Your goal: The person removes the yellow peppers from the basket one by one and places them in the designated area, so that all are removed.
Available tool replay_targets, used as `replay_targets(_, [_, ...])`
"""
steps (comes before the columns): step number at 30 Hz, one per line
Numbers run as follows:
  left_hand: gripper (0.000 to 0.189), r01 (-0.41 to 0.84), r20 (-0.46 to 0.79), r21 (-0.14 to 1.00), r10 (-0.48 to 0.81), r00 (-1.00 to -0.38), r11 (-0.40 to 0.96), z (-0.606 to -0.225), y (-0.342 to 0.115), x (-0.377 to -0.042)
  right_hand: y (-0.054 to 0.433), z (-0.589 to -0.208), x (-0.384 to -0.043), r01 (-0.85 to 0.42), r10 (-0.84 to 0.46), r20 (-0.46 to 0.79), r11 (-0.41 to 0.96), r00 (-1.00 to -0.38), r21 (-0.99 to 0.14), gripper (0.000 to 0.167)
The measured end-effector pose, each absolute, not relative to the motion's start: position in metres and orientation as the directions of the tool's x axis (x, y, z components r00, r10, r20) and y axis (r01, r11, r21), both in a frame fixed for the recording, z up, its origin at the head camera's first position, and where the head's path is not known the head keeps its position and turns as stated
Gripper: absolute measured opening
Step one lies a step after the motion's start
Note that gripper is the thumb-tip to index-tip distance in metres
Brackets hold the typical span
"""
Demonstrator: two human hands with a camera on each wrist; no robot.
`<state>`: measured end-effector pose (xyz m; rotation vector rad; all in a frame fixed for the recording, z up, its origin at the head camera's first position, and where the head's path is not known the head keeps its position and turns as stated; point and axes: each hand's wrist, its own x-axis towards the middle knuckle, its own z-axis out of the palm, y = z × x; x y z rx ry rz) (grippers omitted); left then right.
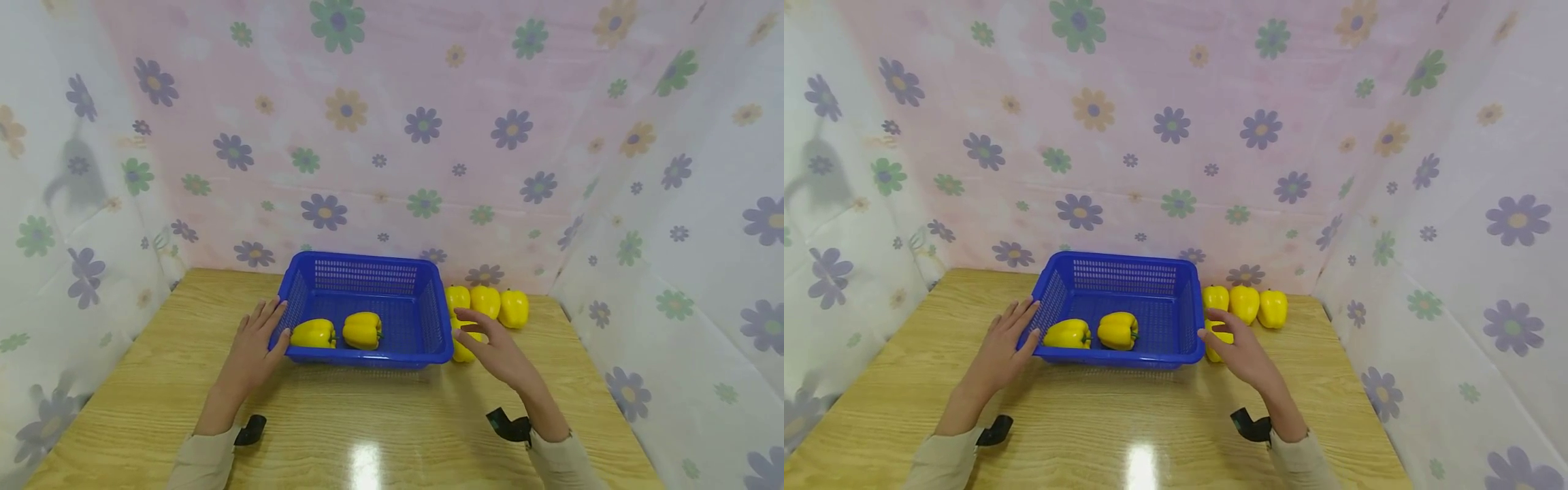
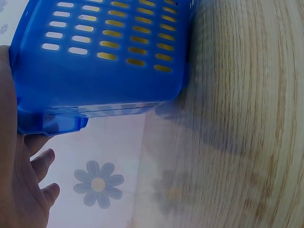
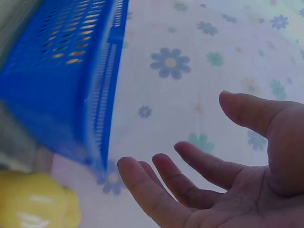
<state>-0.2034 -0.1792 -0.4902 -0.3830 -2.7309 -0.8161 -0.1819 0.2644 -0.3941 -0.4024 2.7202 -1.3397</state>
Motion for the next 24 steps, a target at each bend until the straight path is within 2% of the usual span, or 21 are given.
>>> replay_targets(8, [0.059, 0.324, 0.328, 0.48, 0.176, -0.928, 0.815, -0.49, -0.182, -0.203, 0.221, -0.378, -0.211, -0.277, -0.393, 0.064, 0.514, -0.917, -0.812, 0.049])
replay_targets(15, [0.058, 0.324, 0.327, 0.479, 0.177, -0.929, 0.816, -0.494, -0.181, -0.204, 0.188, -0.368, -0.239, -0.283, -0.479, 0.023, 0.479, -0.878, -0.831, 0.047])
replay_targets(19, [0.059, 0.324, 0.325, 0.485, 0.177, -0.929, 0.812, -0.493, -0.181, -0.204, 0.173, -0.374, -0.255, -0.269, -0.477, -0.03, 0.546, -0.878, -0.794, 0.047])
replay_targets(24, [0.059, 0.327, 0.327, 0.487, 0.178, -0.928, 0.81, -0.492, -0.18, -0.205, 0.158, -0.387, -0.273, -0.28, -0.502, -0.154, 0.681, -0.851, -0.677, 0.046])
